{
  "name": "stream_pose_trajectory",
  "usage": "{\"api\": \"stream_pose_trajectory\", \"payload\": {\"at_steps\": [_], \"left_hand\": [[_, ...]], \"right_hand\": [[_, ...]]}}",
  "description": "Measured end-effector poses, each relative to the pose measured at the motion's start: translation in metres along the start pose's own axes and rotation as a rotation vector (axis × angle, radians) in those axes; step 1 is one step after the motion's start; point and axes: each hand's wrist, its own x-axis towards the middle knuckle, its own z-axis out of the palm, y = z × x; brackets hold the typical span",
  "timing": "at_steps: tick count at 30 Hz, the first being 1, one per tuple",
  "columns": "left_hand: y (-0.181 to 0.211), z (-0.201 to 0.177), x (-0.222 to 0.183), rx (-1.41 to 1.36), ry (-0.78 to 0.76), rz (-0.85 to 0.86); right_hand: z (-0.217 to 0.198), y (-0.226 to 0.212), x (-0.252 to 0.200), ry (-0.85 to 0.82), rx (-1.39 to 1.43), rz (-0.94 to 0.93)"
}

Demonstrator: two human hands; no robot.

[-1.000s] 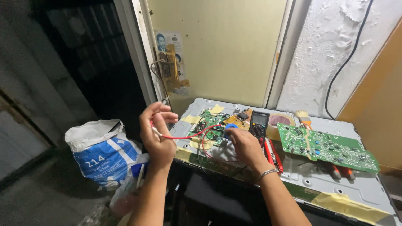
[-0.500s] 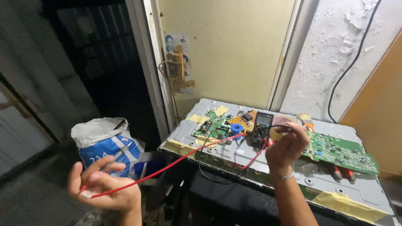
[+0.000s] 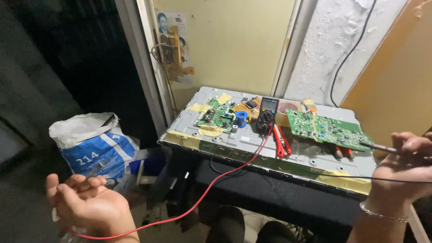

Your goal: Testing and diagnosing TV circuit boards using a digital multimeter and probes on a repair bench.

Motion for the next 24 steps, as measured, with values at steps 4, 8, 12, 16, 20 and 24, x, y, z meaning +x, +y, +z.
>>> {"api": "stream_pose_trajectory", "payload": {"at_steps": [4,8,12,16,20,24], "left_hand": [[0.023,0.026,-0.032,-0.14,-0.127,-0.363],[-0.008,0.032,-0.115,-0.272,-0.582,-0.531],[-0.003,0.06,-0.191,-0.245,-0.984,-0.642],[0.006,0.083,-0.213,-0.315,-1.142,-0.682],[-0.005,0.091,-0.226,-0.372,-1.218,-0.745],[-0.021,0.108,-0.225,-0.267,-1.468,-0.406]], "right_hand": [[0.011,-0.025,-0.023,-0.105,-0.089,0.049],[0.012,0.004,-0.064,-0.566,-0.321,-0.44],[0.061,-0.014,-0.127,-0.767,-0.344,-0.109],[0.079,-0.016,-0.142,-1.045,-0.563,-0.489],[0.065,-0.027,-0.113,-1.08,-0.591,-0.551],[0.064,-0.05,-0.055,-1.304,-0.835,-1.177]]}}
